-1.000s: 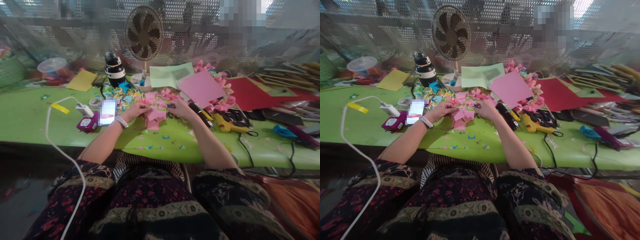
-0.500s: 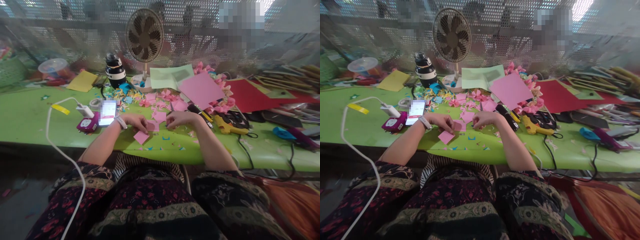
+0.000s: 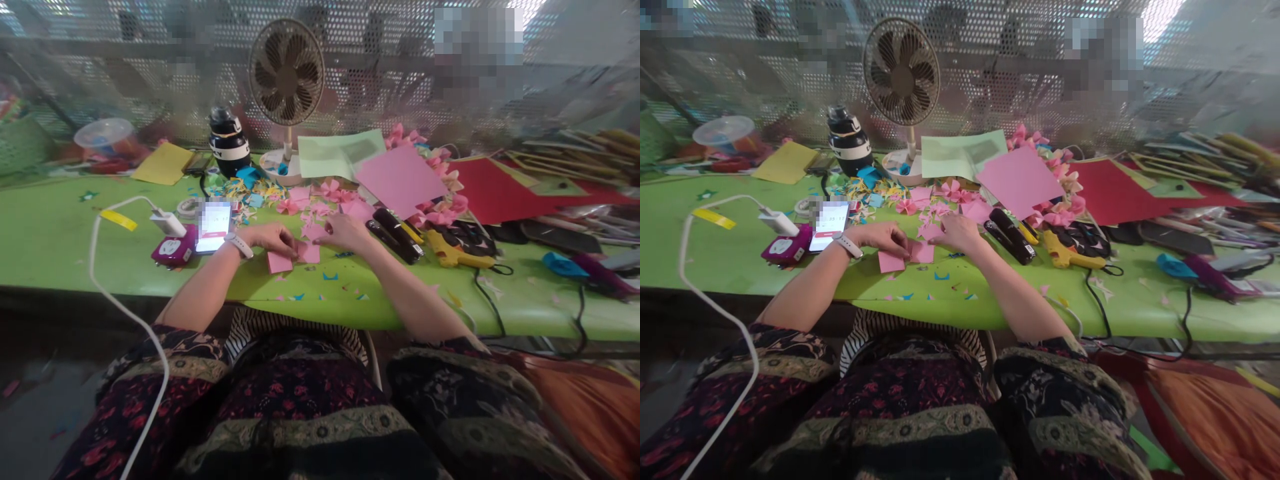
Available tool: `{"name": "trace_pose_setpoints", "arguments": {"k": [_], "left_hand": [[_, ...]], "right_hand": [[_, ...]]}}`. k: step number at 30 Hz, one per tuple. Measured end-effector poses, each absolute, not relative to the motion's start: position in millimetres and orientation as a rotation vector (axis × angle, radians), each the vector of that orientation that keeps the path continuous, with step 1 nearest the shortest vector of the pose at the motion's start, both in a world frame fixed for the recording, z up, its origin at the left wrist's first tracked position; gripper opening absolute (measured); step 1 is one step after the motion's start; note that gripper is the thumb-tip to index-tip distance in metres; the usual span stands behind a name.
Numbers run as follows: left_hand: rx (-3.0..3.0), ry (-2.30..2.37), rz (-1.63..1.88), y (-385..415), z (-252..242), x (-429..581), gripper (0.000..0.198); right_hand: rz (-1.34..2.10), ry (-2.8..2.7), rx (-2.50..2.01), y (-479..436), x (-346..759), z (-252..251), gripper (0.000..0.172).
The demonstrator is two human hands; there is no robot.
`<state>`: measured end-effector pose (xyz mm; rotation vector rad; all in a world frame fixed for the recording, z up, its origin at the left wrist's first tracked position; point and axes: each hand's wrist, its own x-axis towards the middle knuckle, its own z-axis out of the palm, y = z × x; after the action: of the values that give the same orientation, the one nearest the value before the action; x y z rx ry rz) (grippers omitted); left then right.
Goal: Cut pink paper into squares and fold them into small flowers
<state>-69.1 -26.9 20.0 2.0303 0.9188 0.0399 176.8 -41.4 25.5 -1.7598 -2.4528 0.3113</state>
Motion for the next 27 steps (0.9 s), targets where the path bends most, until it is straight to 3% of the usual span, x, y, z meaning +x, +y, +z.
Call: {"name": "trace_pose_setpoints", "arguments": {"k": [4,7,11,15,18,23,27], "left_hand": [[2.081,0.953,0.056,-26.1,20.9,-68.8,0.039],[2.117,0.967,0.303,-30.0,23.5,-65.0,0.052],[2.12,1.046,0.7,-34.1,24.1,-59.4,0.041],[2.014,1.437,1.012,-21.9,16.5,-68.3,0.027],[1.966,1.764,0.967,-8.1,10.0,-82.1,0.018],[2.047,1.872,0.796,1.9,3.0,-90.6,0.03],[2.112,1.812,0.814,7.8,0.2,-83.9,0.039]], "right_hand": [[0.486,-2.398,-1.71,-40.7,176.6,23.0,0.028],[0.666,-2.283,-1.621,-37.5,182.3,24.7,0.029],[0.834,-2.2,-1.473,-32.6,189.7,25.5,0.04],[0.809,-2.261,-1.55,-33.1,190.6,24.9,0.043],[0.668,-2.295,-1.66,-37.7,186.2,28.0,0.046],[0.374,-2.247,-1.631,-45.8,187.6,47.0,0.025],[0.319,-2.048,-1.524,-48.4,207.2,69.1,0.022]]}}
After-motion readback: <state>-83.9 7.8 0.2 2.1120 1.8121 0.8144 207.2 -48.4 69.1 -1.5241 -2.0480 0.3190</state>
